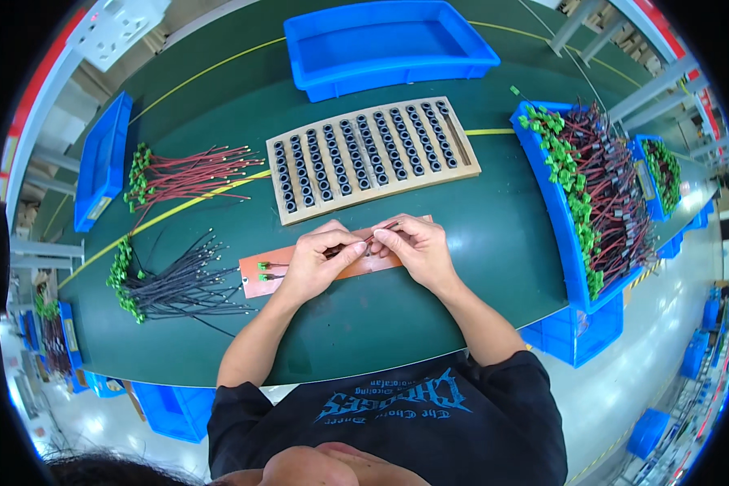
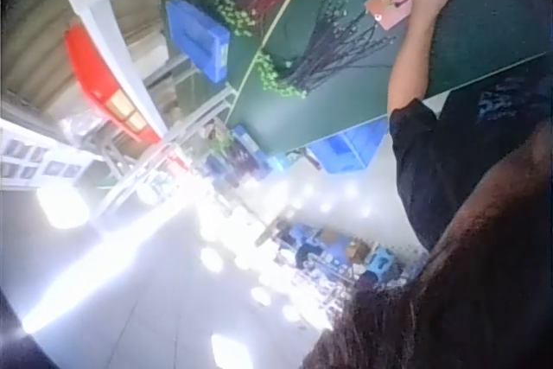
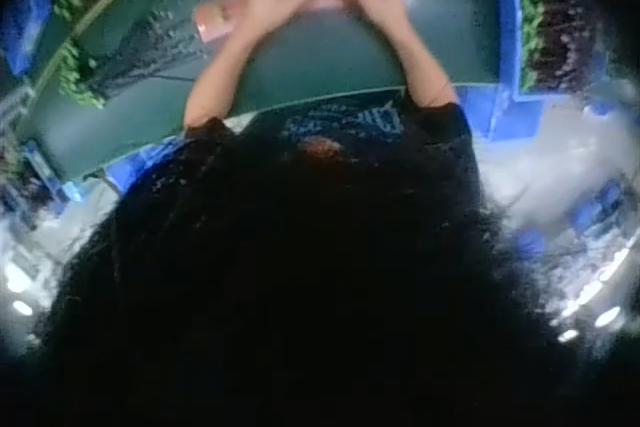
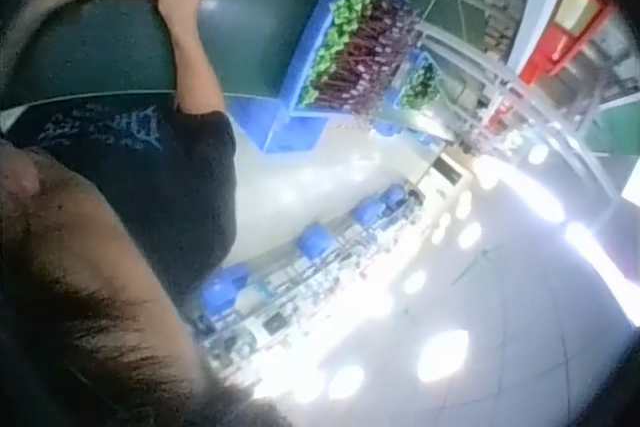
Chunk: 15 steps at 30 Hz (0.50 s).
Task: The person assembles wire harnesses by hand at a factory workstation. They pick up black wires with green connectors and red wires, insert the ends into a small black plastic housing, and use a screwdriver to tighten the connection. The completed harnesses are placed into a blue bin on the right.
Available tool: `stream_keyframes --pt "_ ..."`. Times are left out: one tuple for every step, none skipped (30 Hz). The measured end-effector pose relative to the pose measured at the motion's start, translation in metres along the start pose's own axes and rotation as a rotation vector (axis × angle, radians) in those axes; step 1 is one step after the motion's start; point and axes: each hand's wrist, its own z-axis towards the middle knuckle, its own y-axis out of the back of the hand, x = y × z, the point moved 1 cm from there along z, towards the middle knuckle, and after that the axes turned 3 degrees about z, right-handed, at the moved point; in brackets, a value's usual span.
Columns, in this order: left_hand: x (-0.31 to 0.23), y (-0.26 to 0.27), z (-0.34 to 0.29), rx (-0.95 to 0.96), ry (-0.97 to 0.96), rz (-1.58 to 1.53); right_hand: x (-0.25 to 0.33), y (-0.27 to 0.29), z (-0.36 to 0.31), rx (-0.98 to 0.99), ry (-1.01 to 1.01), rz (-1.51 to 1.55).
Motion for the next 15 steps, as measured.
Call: stream_keyframes --pt "-0.0007 0.0003 0.0003 0.006 0.003 0.006 -0.0008 -0.0005 -0.0006 0.0 0.013 0.004" --pt "-0.001 0.0006 0.0004 0.001 0.006 -0.008 -0.0014 -0.0006 -0.0007 0.004 0.026 0.007" --pt "-0.0013 0.0008 0.0006 -0.003 0.009 -0.022 -0.0016 -0.0003 -0.0005 0.005 0.018 0.01" --pt "-0.0014 0.0012 0.0009 -0.009 0.013 -0.037 -0.0017 0.0001 -0.0002 0.007 0.009 0.014" --pt "-0.0008 0.0014 0.0009 -0.008 0.017 -0.029 -0.0015 0.0006 -0.0005 0.01 0.001 0.016" --pt "0.0001 0.002 0.0007 -0.008 0.022 -0.02 -0.0015 0.0005 -0.001 0.001 -0.009 0.032" --pt "0.0007 0.0024 0.0006 -0.008 0.027 -0.012 -0.0018 -0.0002 -0.0014 -0.007 -0.018 0.047" --pt "-0.0004 0.002 0.0009 -0.009 0.024 -0.017 -0.0015 0.0 -0.0011 -0.012 -0.026 0.062" --pt "-0.0023 0.0015 0.0011 -0.011 0.022 -0.021 -0.0012 0.0008 -0.0005 -0.01 -0.024 0.076" --pt "-0.0034 0.0011 0.0012 -0.013 0.019 -0.026 -0.0009 0.0016 0.0003 -0.007 -0.021 0.09" --pt "-0.0037 0.0005 0.0015 -0.014 0.009 -0.016 -0.0002 0.0021 0.0002 -0.003 -0.019 0.102" --pt "-0.004 0.0001 0.0018 -0.016 -0.002 -0.005 0.0004 0.0008 -0.0008 -0.024 -0.014 0.096" --pt "-0.0044 -0.0001 0.0016 -0.019 -0.013 0.005 0.001 -0.002 -0.0018 -0.045 -0.008 0.09" --pt "-0.0031 -0.0003 0.0019 -0.023 -0.009 -0.001 0.0013 -0.0036 -0.0015 -0.066 -0.003 0.084" --pt "-0.0004 -0.0006 0.0015 -0.027 -0.004 -0.007 0.0013 -0.0042 -0.001 -0.068 -0.011 0.092"
